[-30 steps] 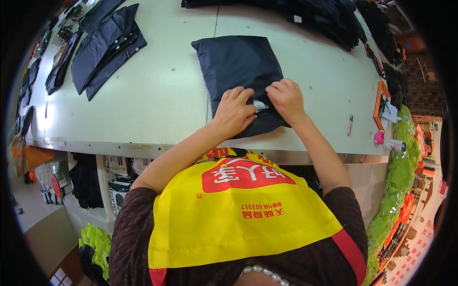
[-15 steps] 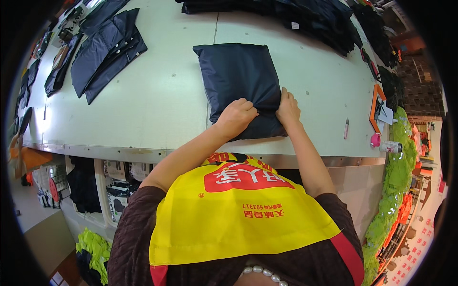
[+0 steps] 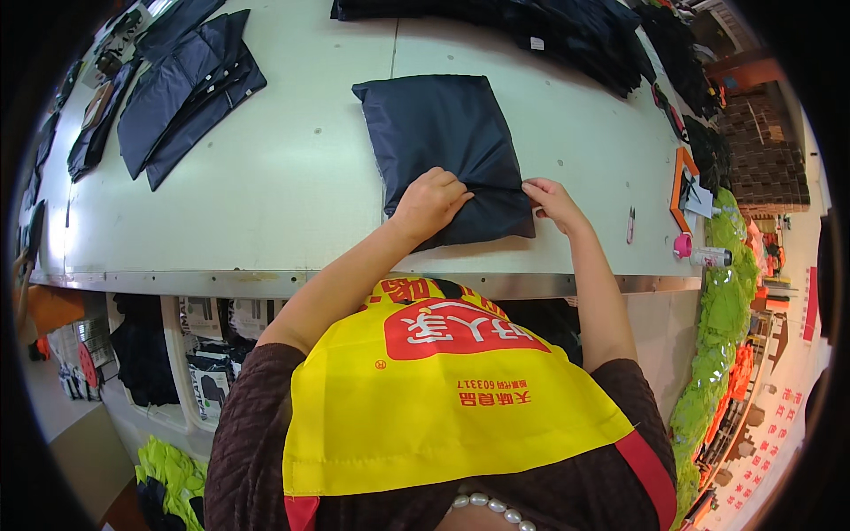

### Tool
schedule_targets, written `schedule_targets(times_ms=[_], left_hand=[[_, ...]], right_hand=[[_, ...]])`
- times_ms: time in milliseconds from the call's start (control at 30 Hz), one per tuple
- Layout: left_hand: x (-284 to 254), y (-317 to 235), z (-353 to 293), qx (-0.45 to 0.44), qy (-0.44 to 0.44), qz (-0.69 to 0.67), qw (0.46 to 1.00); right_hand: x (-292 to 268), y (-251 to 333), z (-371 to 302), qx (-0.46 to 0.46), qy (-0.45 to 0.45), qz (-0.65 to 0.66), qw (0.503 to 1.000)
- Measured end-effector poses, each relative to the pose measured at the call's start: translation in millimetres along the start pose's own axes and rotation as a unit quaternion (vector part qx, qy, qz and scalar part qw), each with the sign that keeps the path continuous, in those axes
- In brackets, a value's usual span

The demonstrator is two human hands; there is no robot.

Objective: The person folds a dark jacket on a table, smooths it, and places it into a branded packaging bag. The person then retrieves another jacket from a basket, cuts a tag off with scissors, and folds it before placing it into a bag. The process is repeated for multiple jackets.

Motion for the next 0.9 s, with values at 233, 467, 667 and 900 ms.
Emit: schedule_targets(times_ms=[233,467,667,900], left_hand=[[1,2,-4,0.001,-0.015,-0.027,1.000],[3,5,-5,-0.015,0.015,-0.022,1.000],[-28,-6,-22,-0.151,-0.133,-0.047,0.978],[-31,18,-54,-0.660,-0.172,-0.511,0.523]], right_hand=[[1,1,-4,0.013,-0.039,0.083,0.996],[59,61,-36,-0.135,-0.101,-0.075,0.983],[79,61,-45,-0.086,-0.201,-0.245,0.945],[214,90,-59,-0.318,-0.113,-0.355,0.872]])
Point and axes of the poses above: each hand's wrist, its own z-axis towards the middle knuckle, its own x-axis out of the palm, y = z × x, the point moved 1 cm from there along z, towards the middle knuckle, and after that the axes turned 2 degrees about -z, right-handed, at the moved point
